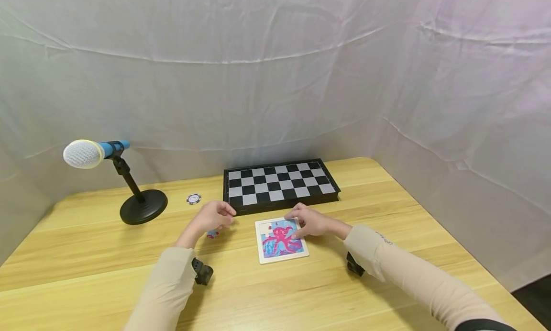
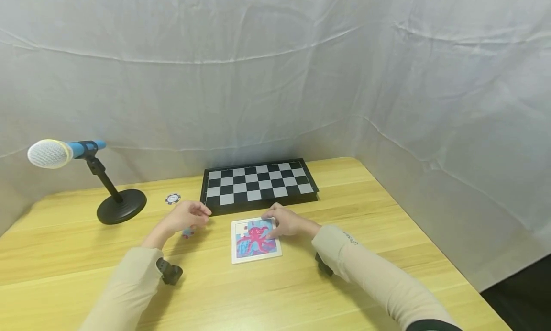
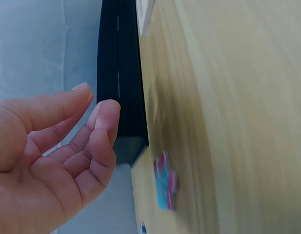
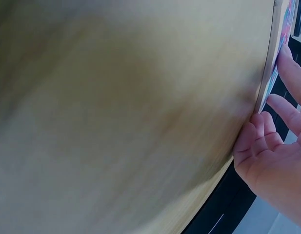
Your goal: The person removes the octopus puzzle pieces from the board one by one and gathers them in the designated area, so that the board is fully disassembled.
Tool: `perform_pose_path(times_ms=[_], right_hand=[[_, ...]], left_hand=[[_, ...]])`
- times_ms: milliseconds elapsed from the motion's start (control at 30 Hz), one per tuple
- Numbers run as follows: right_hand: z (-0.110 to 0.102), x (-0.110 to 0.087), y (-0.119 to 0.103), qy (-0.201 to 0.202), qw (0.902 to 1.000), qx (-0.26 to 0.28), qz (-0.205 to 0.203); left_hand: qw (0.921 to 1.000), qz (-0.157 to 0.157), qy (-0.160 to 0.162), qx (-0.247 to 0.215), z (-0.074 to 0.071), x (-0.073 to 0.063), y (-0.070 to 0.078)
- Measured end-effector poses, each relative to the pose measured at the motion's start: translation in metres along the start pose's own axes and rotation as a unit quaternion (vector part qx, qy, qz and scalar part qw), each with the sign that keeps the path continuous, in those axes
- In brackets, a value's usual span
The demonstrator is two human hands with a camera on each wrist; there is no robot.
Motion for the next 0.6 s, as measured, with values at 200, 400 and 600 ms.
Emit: perform_pose_path(times_ms=[200,400,600], right_hand=[[0.000,0.000,-0.002,0.004,1.0000,0.003,-0.006],[-0.001,-0.001,-0.002,0.006,0.9999,0.000,-0.014],[-0.001,-0.001,-0.002,0.006,0.9998,0.000,-0.018]], left_hand=[[0.9997,0.016,-0.010,-0.012,0.012,0.006,0.012],[0.9991,0.034,-0.017,-0.019,0.026,0.012,0.022],[0.9989,0.035,-0.027,-0.017,0.038,0.017,0.026]])
Point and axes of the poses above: each hand's wrist, its own x-axis towards the middle knuckle, its own z-axis out of the palm, y = z × x, the point moved 10 cm from there along x, towards the middle knuckle, and after that the axes turned 1 degree about x, right-handed, at the moved point
